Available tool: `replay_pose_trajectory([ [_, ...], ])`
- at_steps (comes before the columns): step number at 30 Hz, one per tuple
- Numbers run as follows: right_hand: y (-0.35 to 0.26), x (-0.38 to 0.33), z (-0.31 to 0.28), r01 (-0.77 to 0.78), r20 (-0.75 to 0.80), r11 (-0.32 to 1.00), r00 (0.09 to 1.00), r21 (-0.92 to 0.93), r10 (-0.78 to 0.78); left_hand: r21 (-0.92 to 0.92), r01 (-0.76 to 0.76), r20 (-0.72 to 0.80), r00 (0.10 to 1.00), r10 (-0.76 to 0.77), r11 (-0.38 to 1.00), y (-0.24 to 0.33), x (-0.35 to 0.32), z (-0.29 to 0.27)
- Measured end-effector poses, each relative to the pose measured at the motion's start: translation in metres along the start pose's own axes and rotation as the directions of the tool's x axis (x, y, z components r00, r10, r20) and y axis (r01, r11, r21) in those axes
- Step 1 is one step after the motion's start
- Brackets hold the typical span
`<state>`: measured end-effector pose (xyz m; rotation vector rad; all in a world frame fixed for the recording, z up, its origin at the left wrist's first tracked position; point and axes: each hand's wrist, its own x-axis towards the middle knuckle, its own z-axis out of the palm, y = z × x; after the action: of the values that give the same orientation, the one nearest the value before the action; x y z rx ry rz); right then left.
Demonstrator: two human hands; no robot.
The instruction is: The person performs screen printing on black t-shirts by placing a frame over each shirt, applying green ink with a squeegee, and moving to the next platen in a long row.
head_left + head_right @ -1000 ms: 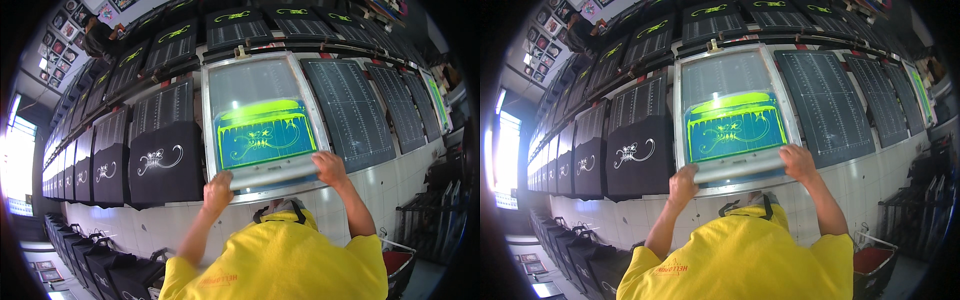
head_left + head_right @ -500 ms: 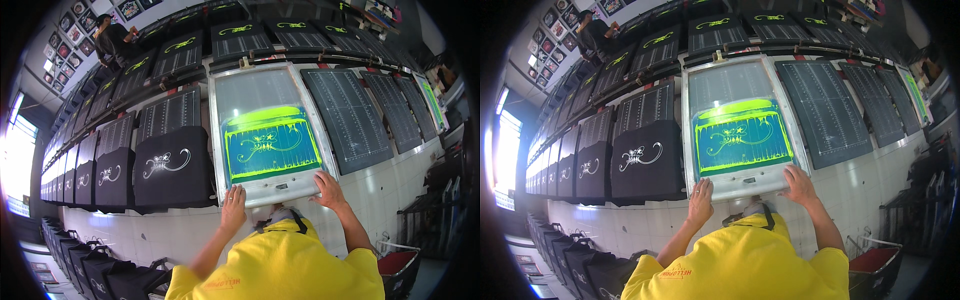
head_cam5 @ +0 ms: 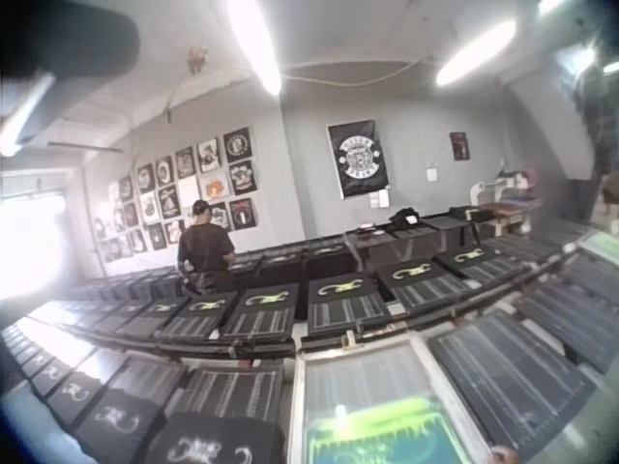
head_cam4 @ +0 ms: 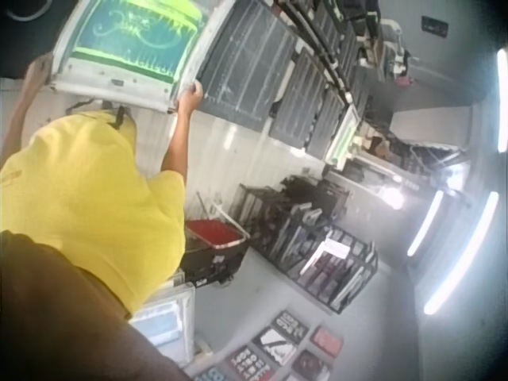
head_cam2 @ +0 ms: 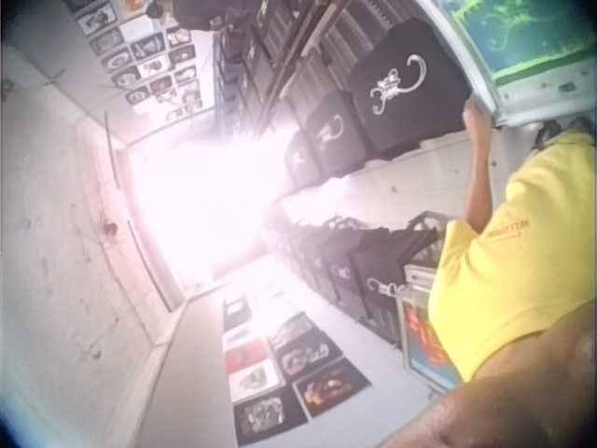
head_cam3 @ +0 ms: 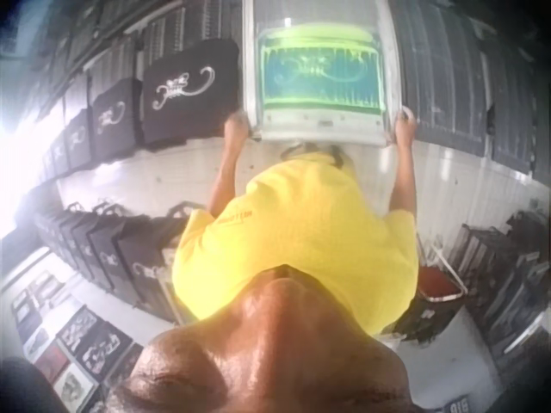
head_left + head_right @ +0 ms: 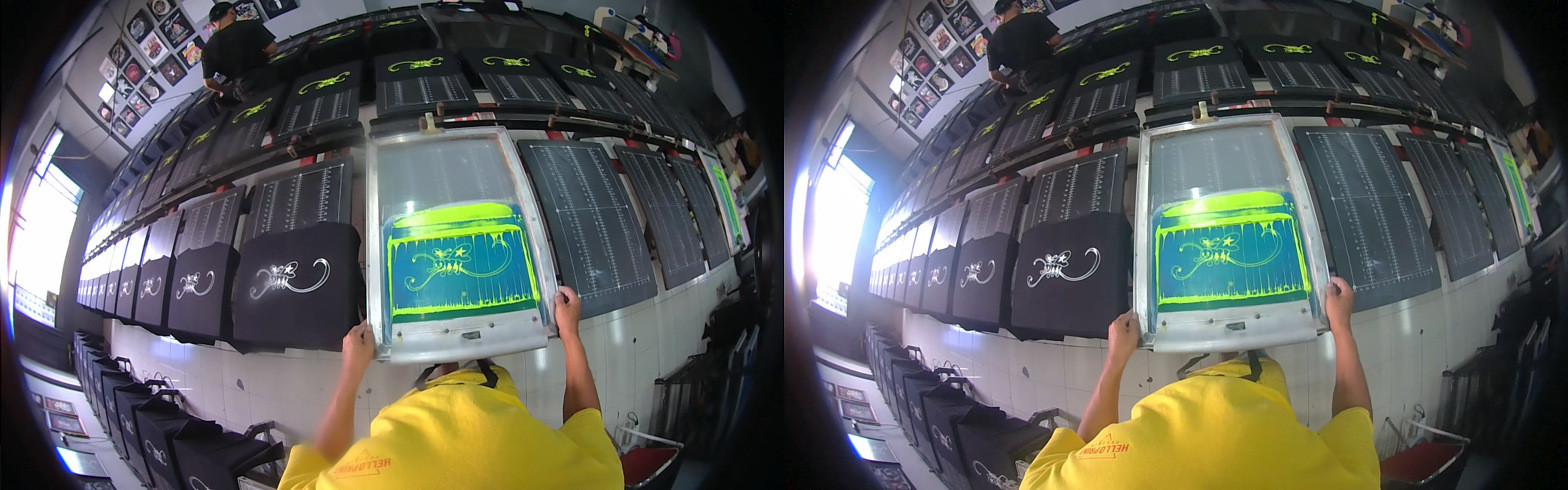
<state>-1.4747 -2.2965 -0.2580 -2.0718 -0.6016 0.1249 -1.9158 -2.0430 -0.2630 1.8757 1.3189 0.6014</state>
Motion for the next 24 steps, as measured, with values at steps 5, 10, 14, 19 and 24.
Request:
replay_pose_trajectory([
  [5, 0.0, 0.002, 0.005, -0.042, -0.026, 0.999, 0.999, 0.025, 0.043, 0.028, -0.058, -0.145, 0.987, 0.061, 0.998, -0.015, 0.007, 0.015],
  [10, 0.005, 0.008, 0.008, -0.01, -0.051, 0.998, 0.999, -0.064, 0.006, -0.004, 0.109, -0.044, 0.993, -0.109, 0.994, -0.005, 0.015, 0.009],
  [14, -0.015, 0.016, 0.014, -0.111, 0.012, 0.994, 0.994, -0.014, 0.111, -0.139, 0.223, -0.055, 0.971, -0.232, 0.965, -0.009, 0.024, 0.015],
  [19, -0.003, 0.032, 0.016, -0.218, 0.063, 0.976, 0.974, 0.017, 0.216, -0.331, 0.243, -0.083, 0.955, -0.285, 0.912, 0.003, 0.022, 0.016],
  [24, -0.001, 0.018, 0.007, -0.224, -0.013, 0.973, 0.974, 0.053, 0.225, -0.419, 0.208, -0.095, 0.958, -0.271, 0.884, 0.005, 0.017, 0.009],
])
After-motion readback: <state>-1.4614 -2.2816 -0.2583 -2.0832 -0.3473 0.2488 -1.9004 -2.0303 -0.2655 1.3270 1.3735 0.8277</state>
